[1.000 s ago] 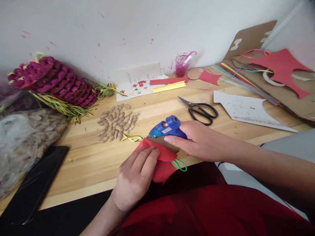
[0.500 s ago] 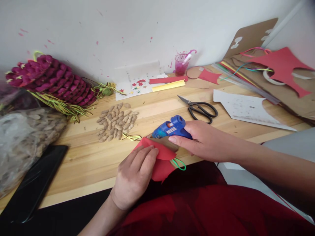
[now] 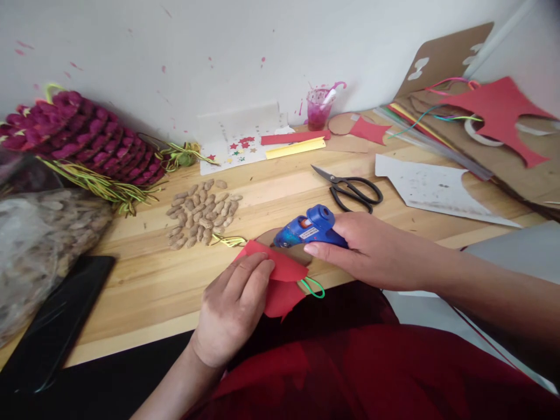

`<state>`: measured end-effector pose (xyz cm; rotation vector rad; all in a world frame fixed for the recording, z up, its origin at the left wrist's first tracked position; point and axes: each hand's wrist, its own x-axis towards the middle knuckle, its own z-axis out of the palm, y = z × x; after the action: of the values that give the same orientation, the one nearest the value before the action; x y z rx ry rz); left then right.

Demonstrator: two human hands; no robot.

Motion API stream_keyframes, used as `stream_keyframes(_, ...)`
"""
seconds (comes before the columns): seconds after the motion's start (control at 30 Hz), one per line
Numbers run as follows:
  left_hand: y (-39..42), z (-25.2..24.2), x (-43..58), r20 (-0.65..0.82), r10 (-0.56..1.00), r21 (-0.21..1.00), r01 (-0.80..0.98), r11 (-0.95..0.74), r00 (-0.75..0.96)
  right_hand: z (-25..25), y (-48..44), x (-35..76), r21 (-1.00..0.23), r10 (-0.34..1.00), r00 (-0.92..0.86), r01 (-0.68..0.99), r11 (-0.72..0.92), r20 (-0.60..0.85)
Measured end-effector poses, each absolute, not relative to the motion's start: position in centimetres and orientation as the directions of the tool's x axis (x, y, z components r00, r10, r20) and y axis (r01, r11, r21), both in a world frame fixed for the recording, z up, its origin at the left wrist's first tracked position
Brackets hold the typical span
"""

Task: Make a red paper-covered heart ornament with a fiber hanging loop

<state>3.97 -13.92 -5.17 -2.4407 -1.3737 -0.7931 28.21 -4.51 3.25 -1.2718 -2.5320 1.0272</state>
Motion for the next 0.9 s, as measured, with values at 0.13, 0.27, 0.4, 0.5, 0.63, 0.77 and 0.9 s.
stream_keyframes(0.13, -14.0, -5.3, 4.0, 0.56, 0.727, 0.073, 0.85, -0.522, 0.398, 3.2, -4.6, 28.6, -0.621, 0.74, -0.648, 0.657, 0.427, -0.177)
stream_keyframes(0.27, -13.9, -5.4, 4.0, 0.563, 0.728, 0.067, 0.856, -0.512, 0.391, 3.3, -4.8, 29.0, -0.637, 0.738, -0.642, 0.661, 0.395, -0.208)
stream_keyframes(0.4, -14.0, -5.5, 3.9, 0.568, 0.728, 0.055, 0.865, -0.499, 0.384, 3.4, -4.9, 29.5, -0.638, 0.743, -0.63, 0.672, 0.376, -0.225)
stream_keyframes(0.5, -14.0, -5.5, 3.9, 0.57, 0.729, 0.048, 0.871, -0.489, 0.379, 3.5, -5.0, 29.8, -0.625, 0.743, -0.629, 0.679, 0.384, -0.228)
stream_keyframes(0.63, -14.0, -5.5, 4.0, 0.574, 0.727, 0.037, 0.875, -0.482, 0.376, 3.5, -5.1, 30.0, -0.604, 0.751, -0.618, 0.697, 0.387, -0.232)
stream_keyframes(0.77, -13.9, -5.3, 4.1, 0.579, 0.72, 0.035, 0.87, -0.491, 0.383, 3.4, -5.0, 29.9, -0.634, 0.732, -0.649, 0.659, 0.404, -0.208)
stream_keyframes(0.9, -13.9, -5.4, 4.1, 0.577, 0.724, 0.028, 0.877, -0.48, 0.378, 3.4, -5.0, 29.9, -0.632, 0.731, -0.65, 0.659, 0.408, -0.205)
